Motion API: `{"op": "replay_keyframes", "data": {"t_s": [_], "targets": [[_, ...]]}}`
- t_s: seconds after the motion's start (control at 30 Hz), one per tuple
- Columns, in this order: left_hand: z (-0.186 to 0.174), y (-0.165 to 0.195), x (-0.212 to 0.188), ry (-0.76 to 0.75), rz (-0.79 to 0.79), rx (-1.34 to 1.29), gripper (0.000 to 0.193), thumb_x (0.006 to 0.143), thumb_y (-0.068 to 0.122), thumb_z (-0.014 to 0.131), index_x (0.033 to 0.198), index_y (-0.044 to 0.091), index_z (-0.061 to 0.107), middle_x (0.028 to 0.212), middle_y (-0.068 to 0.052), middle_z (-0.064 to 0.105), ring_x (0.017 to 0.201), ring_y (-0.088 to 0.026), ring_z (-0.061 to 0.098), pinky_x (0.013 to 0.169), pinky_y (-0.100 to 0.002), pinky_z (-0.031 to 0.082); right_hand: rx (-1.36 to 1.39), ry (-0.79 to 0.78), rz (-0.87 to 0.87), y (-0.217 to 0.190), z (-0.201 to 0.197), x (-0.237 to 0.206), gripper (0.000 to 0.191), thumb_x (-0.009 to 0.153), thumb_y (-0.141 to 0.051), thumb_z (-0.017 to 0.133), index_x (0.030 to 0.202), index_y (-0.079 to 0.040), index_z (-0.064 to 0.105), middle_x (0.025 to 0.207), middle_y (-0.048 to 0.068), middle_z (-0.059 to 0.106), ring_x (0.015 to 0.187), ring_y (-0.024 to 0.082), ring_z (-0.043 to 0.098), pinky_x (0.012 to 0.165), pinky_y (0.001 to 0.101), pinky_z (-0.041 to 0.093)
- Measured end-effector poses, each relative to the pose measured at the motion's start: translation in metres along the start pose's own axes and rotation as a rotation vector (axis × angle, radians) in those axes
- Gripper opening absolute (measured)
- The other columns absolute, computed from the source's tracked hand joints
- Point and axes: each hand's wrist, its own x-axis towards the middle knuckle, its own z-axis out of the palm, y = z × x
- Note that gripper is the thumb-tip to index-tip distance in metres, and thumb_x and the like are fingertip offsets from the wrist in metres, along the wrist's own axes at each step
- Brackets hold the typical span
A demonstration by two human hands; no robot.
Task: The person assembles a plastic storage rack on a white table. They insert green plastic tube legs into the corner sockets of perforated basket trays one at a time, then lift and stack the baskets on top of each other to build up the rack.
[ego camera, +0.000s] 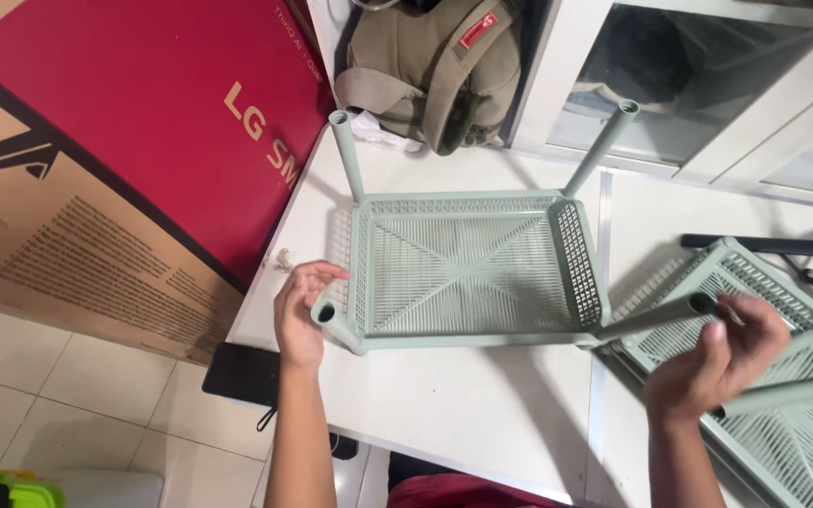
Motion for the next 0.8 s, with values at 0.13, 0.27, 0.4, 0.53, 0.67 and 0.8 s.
{"op": "replay_keyframes", "data": {"t_s": [0.13,0.27,0.4,0.53,0.67,0.8], "targets": [[0.016,-0.008,-0.023,-0.114,0.033,-0.014,0.07,0.108,0.053,0.023,0.109,-0.006,0.061,0.1,-0.018,0.067,0.101,-0.026,0.064,0.1,-0.039,0.047,0.43,0.059,0.602,0.012,-0.006,0.003,0.037,0.1,-0.04,0.046,0.113,-0.008,0.061,0.105,0.009,0.066,0.101,0.022,0.063,0.097,0.0371,0.051],[0.02,-0.017,-0.031,-0.04,-0.01,-0.005,0.08,0.11,0.059,0.018,0.094,-0.005,0.064,0.075,-0.013,0.06,0.071,-0.022,0.058,0.07,-0.034,0.045,0.355,-0.134,0.609,0.036,-0.011,-0.003,0.056,0.111,-0.056,0.036,0.106,-0.006,0.06,0.093,0.011,0.061,0.088,0.023,0.058,0.089,0.0414,0.048],[0.019,-0.013,-0.025,0.139,-0.019,0.135,0.088,0.109,0.063,0.017,0.074,-0.003,0.063,0.062,-0.01,0.056,0.052,-0.017,0.048,0.054,-0.031,0.039,0.389,-0.172,0.632,0.059,-0.012,-0.003,0.052,0.113,-0.051,0.041,0.094,-0.005,0.054,0.084,0.01,0.057,0.083,0.023,0.053,0.084,0.0427,0.048],[0.015,0.007,-0.013,0.161,-0.047,0.108,0.084,0.105,0.065,0.02,0.077,-0.002,0.063,0.06,-0.01,0.053,0.057,-0.019,0.052,0.058,-0.032,0.041,0.43,-0.296,0.659,0.073,0.011,0.004,0.052,0.111,-0.05,0.041,0.088,-0.005,0.051,0.078,0.01,0.052,0.079,0.023,0.05,0.082,0.0425,0.048],[0.009,0.02,-0.012,0.1,-0.022,0.032,0.074,0.102,0.064,0.028,0.073,0.002,0.057,0.062,-0.009,0.053,0.062,-0.021,0.054,0.063,-0.034,0.044,0.454,-0.424,0.695,0.08,0.032,0.016,0.052,0.105,-0.052,0.039,0.082,-0.007,0.051,0.074,0.01,0.052,0.073,0.024,0.052,0.084,0.044,0.053],[0.006,0.017,-0.01,0.086,-0.084,0.003,0.065,0.102,0.059,0.034,0.065,0.006,0.046,0.055,-0.005,0.04,0.054,-0.017,0.04,0.056,-0.033,0.033,0.433,-0.427,0.733,0.087,0.037,0.017,0.06,0.106,-0.057,0.035,0.075,-0.007,0.048,0.064,0.007,0.043,0.063,0.021,0.041,0.072,0.0406,0.047]]}}
